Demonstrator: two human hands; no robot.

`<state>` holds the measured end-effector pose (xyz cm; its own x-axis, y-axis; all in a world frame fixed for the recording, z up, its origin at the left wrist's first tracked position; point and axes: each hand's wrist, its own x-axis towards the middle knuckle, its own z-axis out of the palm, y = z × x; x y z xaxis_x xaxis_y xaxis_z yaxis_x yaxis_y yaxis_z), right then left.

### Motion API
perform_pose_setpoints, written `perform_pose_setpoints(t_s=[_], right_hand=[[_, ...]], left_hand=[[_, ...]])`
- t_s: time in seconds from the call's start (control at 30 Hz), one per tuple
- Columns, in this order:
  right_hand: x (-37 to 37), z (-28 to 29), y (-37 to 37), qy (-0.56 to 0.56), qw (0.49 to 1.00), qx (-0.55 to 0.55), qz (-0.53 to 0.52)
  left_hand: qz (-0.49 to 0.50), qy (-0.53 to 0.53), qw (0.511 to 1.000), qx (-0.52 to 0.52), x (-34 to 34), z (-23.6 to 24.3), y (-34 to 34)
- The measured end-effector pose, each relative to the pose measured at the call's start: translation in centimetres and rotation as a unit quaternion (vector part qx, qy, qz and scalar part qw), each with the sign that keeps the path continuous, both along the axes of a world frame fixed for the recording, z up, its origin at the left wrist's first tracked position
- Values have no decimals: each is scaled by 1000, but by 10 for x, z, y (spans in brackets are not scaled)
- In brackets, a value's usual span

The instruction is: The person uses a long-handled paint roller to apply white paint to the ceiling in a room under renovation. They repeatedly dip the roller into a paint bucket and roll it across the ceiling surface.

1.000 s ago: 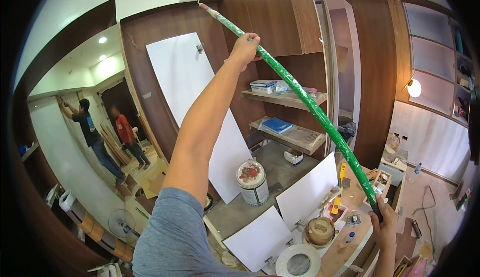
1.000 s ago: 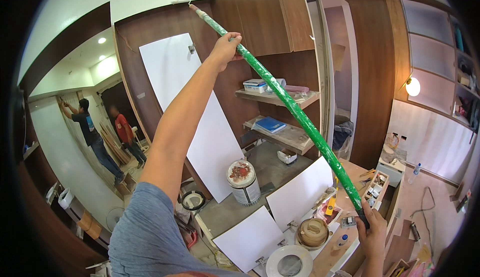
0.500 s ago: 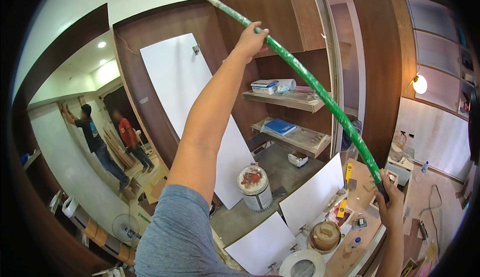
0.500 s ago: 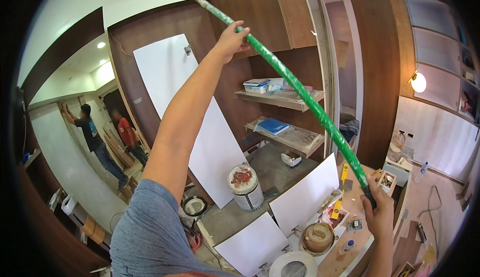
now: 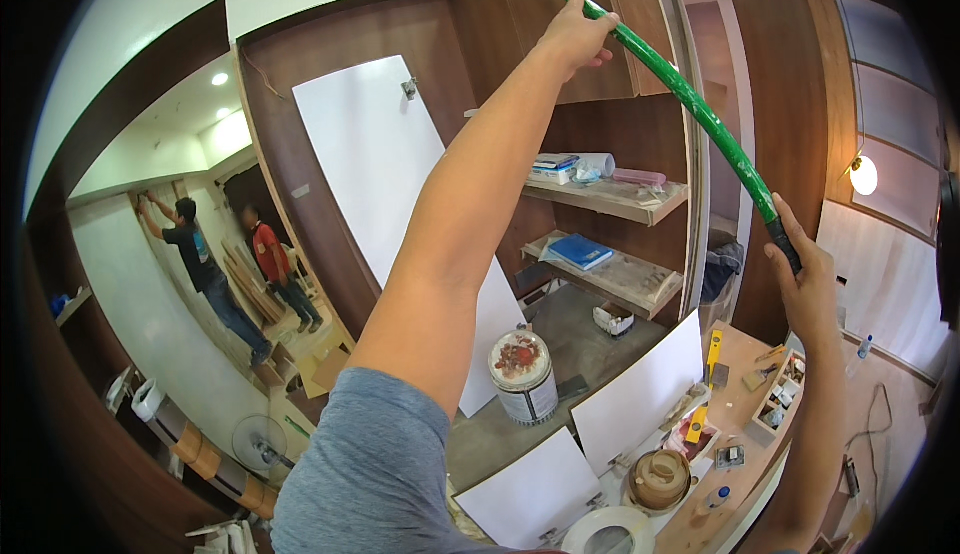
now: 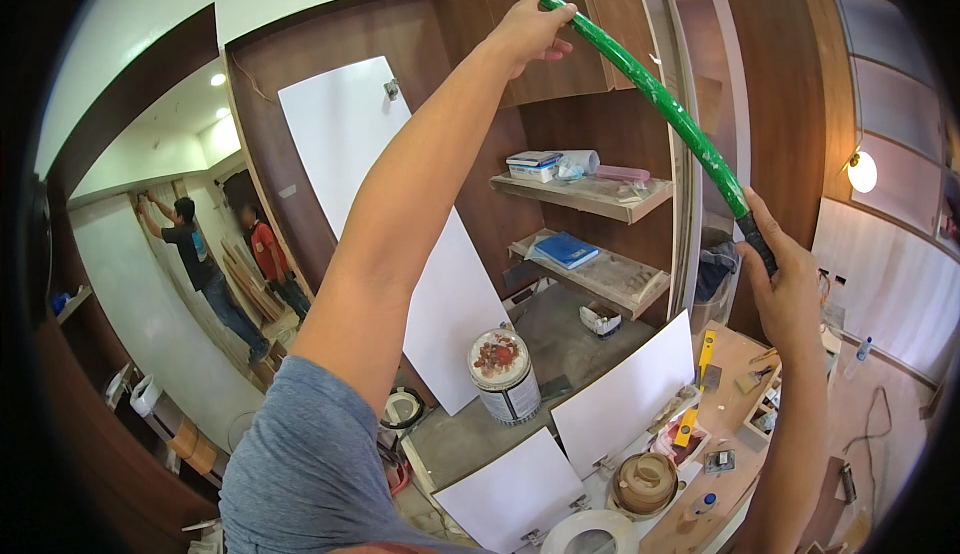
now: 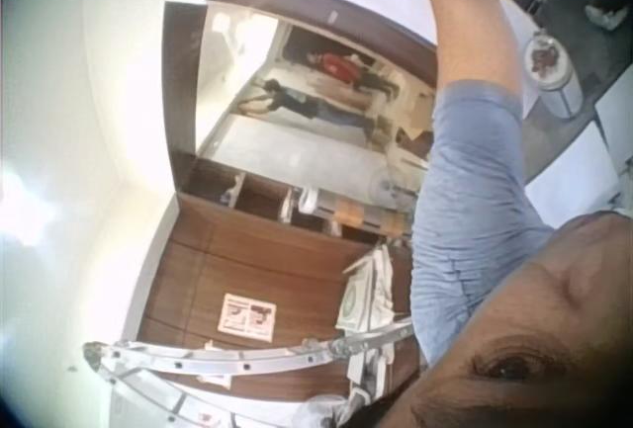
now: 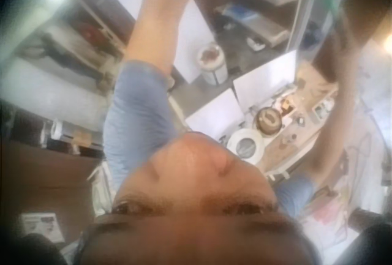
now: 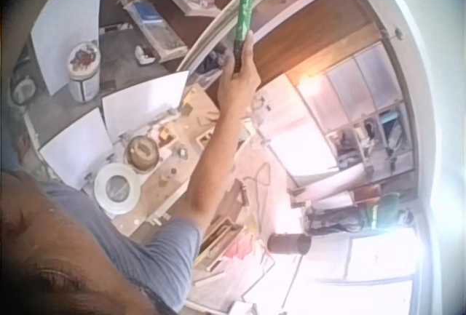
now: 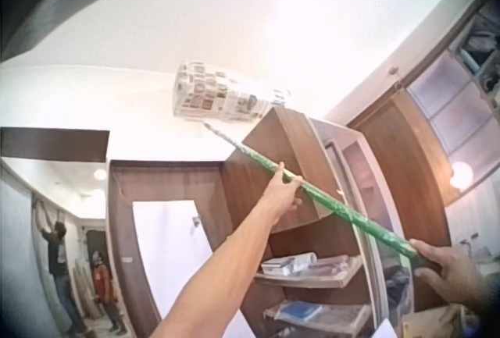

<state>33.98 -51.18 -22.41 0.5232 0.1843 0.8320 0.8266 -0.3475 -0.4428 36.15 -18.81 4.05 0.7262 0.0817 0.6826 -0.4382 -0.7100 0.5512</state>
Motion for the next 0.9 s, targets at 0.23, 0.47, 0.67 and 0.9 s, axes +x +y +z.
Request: perform_pose_setpoints(t_s=[0.23,0.47,0.67,0.9], right_hand=[[-2,-30,-45,105,991,-67,-56],[2,-100,-117,72,993,-76,-57],[-8,-126,-150,123,985,-102,-69],[-9,-139,-157,147,980,-106,-81]], left_hand=[[46,-22,999,-15,17,-6,0],[-52,-34,988,-144,53,-25,27],[-138,-30,970,-200,58,-57,29],[-120,-8,974,-193,55,-74,21]])
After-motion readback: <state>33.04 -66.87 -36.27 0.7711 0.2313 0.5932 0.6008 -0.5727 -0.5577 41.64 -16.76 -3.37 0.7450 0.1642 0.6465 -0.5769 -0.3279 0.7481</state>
